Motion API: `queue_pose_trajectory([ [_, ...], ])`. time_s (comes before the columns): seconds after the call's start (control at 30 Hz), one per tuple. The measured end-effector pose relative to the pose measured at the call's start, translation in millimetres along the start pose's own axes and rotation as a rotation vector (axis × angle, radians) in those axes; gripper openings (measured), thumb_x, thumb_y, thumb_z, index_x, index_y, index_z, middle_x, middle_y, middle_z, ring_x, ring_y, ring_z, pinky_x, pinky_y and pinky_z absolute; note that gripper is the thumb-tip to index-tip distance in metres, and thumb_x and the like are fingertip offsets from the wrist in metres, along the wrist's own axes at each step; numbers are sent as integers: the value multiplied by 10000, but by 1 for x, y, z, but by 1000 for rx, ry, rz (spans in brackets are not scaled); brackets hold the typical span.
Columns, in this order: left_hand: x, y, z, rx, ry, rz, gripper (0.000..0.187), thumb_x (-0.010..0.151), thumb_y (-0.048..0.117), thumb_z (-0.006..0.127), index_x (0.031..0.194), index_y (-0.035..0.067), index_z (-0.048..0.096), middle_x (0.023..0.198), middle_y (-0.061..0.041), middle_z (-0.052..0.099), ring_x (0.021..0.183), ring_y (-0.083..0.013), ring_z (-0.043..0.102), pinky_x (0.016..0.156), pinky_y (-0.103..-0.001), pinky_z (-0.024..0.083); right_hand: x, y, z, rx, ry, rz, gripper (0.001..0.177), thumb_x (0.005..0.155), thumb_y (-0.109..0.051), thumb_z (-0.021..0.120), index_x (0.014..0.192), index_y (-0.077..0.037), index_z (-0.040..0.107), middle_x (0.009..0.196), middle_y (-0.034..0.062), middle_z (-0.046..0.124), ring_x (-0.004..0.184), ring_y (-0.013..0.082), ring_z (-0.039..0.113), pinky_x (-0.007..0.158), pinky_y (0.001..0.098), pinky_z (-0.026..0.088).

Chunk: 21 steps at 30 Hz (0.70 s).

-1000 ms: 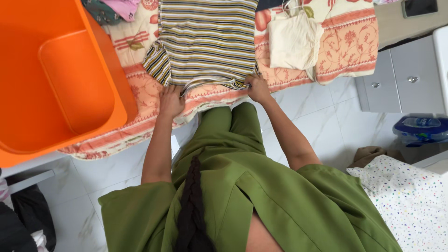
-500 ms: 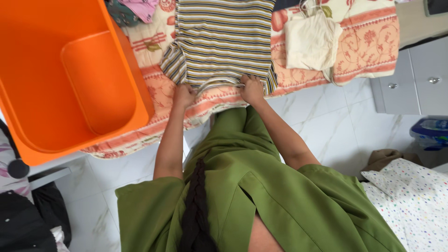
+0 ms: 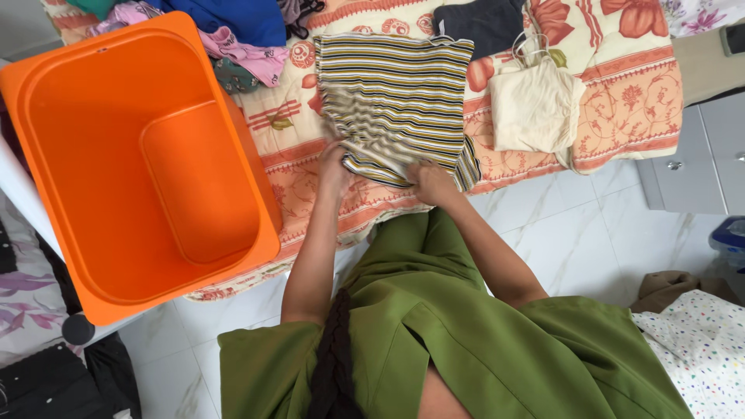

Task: The person empties an orange bin of clothes onto a bed, then folds several items one by one, including a white top, striped shorts, a green top, and a blue top. The folded items are placed in a neat pile on the bed.

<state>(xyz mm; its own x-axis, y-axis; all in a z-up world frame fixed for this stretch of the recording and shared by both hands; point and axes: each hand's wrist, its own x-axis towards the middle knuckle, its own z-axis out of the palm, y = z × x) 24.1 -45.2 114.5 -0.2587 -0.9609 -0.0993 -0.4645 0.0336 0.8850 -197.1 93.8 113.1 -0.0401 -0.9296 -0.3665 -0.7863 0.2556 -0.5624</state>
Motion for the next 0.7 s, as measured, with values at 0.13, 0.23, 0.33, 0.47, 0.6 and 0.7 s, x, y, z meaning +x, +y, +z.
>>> queue_pose_trajectory([
  [0.13,-21,74,-6,10,53,220,196,897,122,680,1076,46,703,947,-190,738,830,-364,733,715,-447,578,16,-38,14,925,104,-231,336,928,-61,568,1257,-58,637,1182,86,682,1065,184,647,955,319,532],
  [0.23,-46,121,-16,58,3,400,177,938,120,667,1098,50,693,939,-177,741,808,-354,741,692,-439,578,39,-43,16,826,77,-12,328,990,-60,598,1311,-7,561,1173,94,686,1066,157,647,947,315,539],
  [0.33,-76,150,-21,58,-111,485,187,930,108,681,1106,46,692,950,-180,738,793,-368,726,693,-445,562,76,-38,5,1044,95,74,320,1001,-74,605,1303,15,545,1145,110,702,1025,172,669,909,331,558],
  [0.47,-110,160,-26,-88,-306,465,207,941,69,668,1145,38,670,930,-120,745,837,-297,752,751,-407,566,109,-27,-18,1667,34,-23,333,993,-94,580,1308,11,553,1145,120,709,1010,190,686,898,343,572],
  [0.6,-116,149,-25,-511,-599,446,289,1012,71,709,1292,25,655,1069,-87,713,936,-230,660,807,-403,527,105,-30,-3,1858,11,-49,350,986,-115,555,1314,7,561,1145,129,716,994,209,704,886,355,586],
  [0.7,-93,137,-29,-843,-833,53,494,992,66,703,1465,30,565,1028,-44,658,822,-153,571,682,-327,464,82,-39,16,1910,16,-28,364,981,-131,537,1318,4,567,1145,136,721,982,222,717,878,364,597],
])
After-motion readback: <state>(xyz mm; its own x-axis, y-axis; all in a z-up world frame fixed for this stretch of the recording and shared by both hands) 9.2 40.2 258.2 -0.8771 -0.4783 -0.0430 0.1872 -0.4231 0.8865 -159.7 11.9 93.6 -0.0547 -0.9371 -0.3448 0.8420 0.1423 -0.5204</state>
